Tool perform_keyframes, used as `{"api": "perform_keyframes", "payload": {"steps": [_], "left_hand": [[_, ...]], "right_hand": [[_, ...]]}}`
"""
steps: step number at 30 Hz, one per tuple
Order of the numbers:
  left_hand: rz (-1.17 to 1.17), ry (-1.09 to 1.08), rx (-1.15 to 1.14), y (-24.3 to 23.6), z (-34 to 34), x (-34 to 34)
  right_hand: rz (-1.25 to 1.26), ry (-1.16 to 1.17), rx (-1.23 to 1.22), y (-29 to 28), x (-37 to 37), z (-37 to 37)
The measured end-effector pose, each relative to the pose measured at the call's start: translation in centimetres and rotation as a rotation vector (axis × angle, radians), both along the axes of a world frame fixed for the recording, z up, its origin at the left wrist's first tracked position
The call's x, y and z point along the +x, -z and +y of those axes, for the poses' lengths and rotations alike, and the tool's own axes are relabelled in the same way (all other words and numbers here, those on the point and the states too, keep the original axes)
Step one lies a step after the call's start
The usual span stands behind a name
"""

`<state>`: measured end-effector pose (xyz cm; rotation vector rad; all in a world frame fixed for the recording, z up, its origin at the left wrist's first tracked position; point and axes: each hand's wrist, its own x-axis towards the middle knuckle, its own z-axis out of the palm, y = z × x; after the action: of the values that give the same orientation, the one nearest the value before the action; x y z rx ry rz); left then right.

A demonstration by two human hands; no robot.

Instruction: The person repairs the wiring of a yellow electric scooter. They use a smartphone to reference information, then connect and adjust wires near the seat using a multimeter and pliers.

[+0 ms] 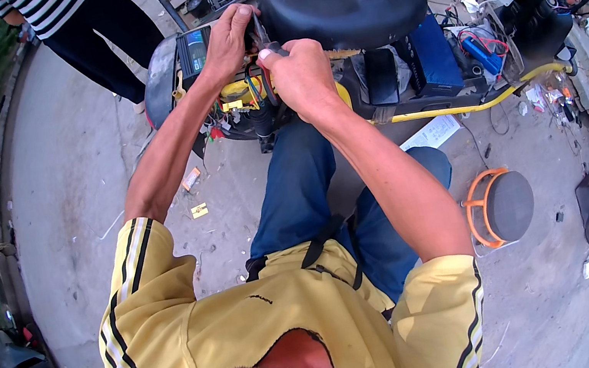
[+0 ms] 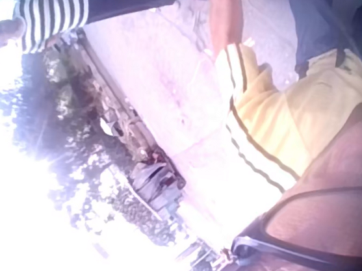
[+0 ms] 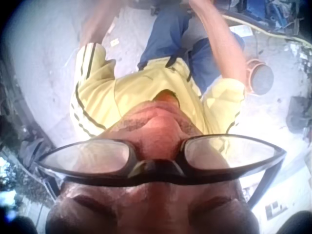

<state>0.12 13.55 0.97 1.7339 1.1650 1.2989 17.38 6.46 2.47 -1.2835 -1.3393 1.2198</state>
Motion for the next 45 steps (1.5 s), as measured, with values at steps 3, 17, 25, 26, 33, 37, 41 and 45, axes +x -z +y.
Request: {"api": "perform_keyframes", "payload": {"steps": [3,17,25,26,33,37,41,45], "left_hand": [[-0.022,0.025,-0.011,0.7,0.3,-0.9],[-0.438,0.311,-0.391,0.1,0.9,-3.5],[-0.469,0.326,-0.374,0.2,0.6,-2.4],[-0.459,0.319,-0.369,0.2,0.7,-2.3],[-0.429,0.274,-0.357,0.3,0.6,-1.4],[-0.444,0.226,-0.307,0.8,0.6,-1.3],[-0.591,0.181,-0.376,0.3,0.1,-0.3],[-0.519,0.186,-0.346,0.7,0.4,-1.1]], "right_hand": [[-0.063,-0.056,0.031,-0.2,0.5,0.5],[-0.101,-0.298,-0.234,-6.8,4.3,0.0],[-0.150,-0.341,-0.249,-7.1,4.3,2.1],[-0.141,-0.347,-0.254,-7.2,4.5,2.3],[-0.113,-0.320,-0.226,-6.2,3.9,2.1],[-0.043,-0.279,-0.179,-5.3,3.2,1.3],[0.069,-0.174,-0.125,-3.3,2.0,0.0],[-0.004,-0.122,-0.068,-1.3,1.2,0.2]]}}
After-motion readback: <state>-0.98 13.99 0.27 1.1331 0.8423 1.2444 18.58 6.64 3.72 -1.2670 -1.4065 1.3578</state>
